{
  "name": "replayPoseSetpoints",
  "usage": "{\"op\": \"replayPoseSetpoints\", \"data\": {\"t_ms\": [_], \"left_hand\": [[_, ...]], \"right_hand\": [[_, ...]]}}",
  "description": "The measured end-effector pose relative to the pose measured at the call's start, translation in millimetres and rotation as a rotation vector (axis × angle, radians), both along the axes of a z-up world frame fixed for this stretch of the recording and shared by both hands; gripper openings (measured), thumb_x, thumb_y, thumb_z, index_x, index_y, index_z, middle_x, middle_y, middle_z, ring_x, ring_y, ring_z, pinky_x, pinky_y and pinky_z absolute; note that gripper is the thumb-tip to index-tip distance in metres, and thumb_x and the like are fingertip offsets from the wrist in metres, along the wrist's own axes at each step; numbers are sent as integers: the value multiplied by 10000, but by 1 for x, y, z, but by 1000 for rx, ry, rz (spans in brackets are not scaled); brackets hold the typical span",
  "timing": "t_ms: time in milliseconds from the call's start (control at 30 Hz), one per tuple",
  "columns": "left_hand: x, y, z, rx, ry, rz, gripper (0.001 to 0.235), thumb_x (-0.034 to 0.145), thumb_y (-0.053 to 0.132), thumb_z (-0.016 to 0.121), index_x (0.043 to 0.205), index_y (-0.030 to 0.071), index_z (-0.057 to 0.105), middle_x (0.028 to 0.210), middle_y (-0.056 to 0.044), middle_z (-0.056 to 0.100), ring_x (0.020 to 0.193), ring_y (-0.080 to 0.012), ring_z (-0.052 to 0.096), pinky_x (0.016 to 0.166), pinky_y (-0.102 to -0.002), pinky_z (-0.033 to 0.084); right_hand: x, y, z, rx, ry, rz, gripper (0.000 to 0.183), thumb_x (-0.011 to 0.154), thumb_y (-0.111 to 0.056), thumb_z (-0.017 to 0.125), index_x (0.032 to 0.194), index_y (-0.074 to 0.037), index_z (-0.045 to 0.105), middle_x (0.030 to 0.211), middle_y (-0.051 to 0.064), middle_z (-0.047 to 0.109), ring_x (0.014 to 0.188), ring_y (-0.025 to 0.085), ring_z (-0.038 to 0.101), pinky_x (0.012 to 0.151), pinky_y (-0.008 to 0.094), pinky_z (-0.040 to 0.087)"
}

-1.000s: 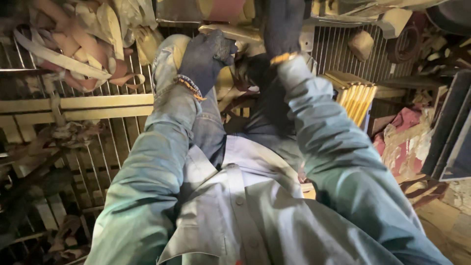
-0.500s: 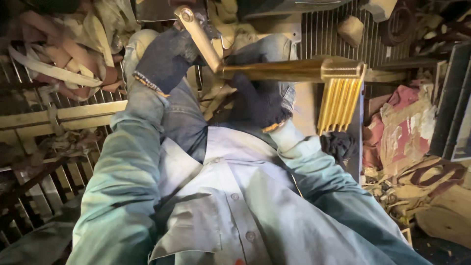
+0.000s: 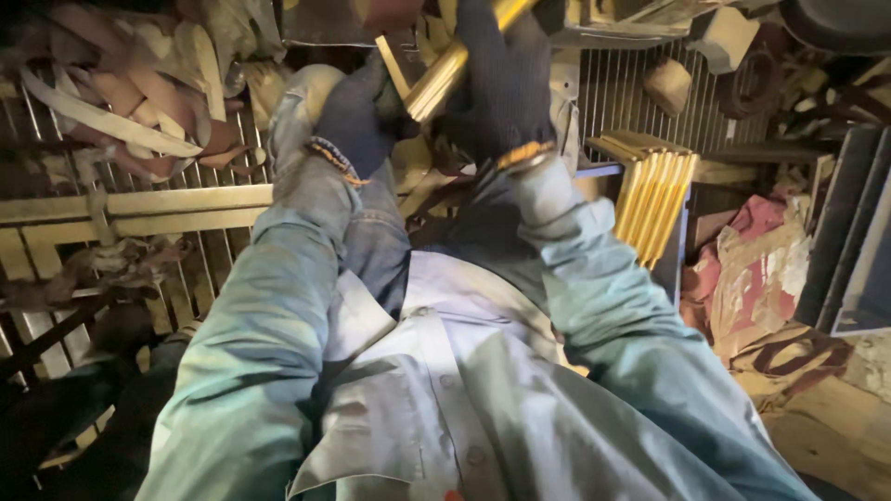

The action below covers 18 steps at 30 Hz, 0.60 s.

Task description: The person polishes various brass metal components by holding them against a moving abrasive belt on a grinding machine.

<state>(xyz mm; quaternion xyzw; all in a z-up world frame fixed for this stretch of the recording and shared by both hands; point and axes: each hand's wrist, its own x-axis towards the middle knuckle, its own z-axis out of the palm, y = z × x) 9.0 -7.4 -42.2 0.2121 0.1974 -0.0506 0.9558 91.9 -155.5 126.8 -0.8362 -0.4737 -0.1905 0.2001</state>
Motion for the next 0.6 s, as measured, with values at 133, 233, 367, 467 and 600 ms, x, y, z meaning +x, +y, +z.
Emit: {"op": "replayPoseSetpoints", "data": {"t_ms": [133,233,367,467,600], "left_hand": [[7,-8,-11,-41,-6,36,383,1091,416,474,1227,107,654,1048,-82,703,841,-199,690,636,-385,579],[15,-8,-19,-213,-10,59,365,1110,410,474,1195,90,628,974,-101,675,758,-211,634,624,-360,531],[16,-17,-19,-76,-18,110,415,1087,440,446,1162,66,609,914,-112,654,731,-234,614,612,-375,520],[20,-16,-15,-146,115,109,395,1077,431,447,1136,67,587,892,-94,641,720,-232,607,614,-389,521],[15,-11,-2,-194,-64,48,412,1095,431,448,1190,72,626,894,-87,634,738,-221,599,645,-363,503]], "right_hand": [[51,17,-49,-3,207,-194,416,746,-246,760,1052,25,686,898,189,667,814,332,654,661,394,534],[70,18,-69,-15,227,-224,365,798,-230,749,1062,15,696,919,185,672,833,327,658,684,394,530],[84,15,-74,-74,251,-200,298,867,-209,735,1076,2,708,946,180,679,857,321,664,714,393,524],[89,13,-68,-116,293,-186,249,920,-193,725,1086,-7,718,967,176,685,876,317,668,736,393,519],[78,7,-43,-158,420,-138,187,989,-171,711,1099,-20,731,994,171,692,901,311,674,766,392,513]]}}
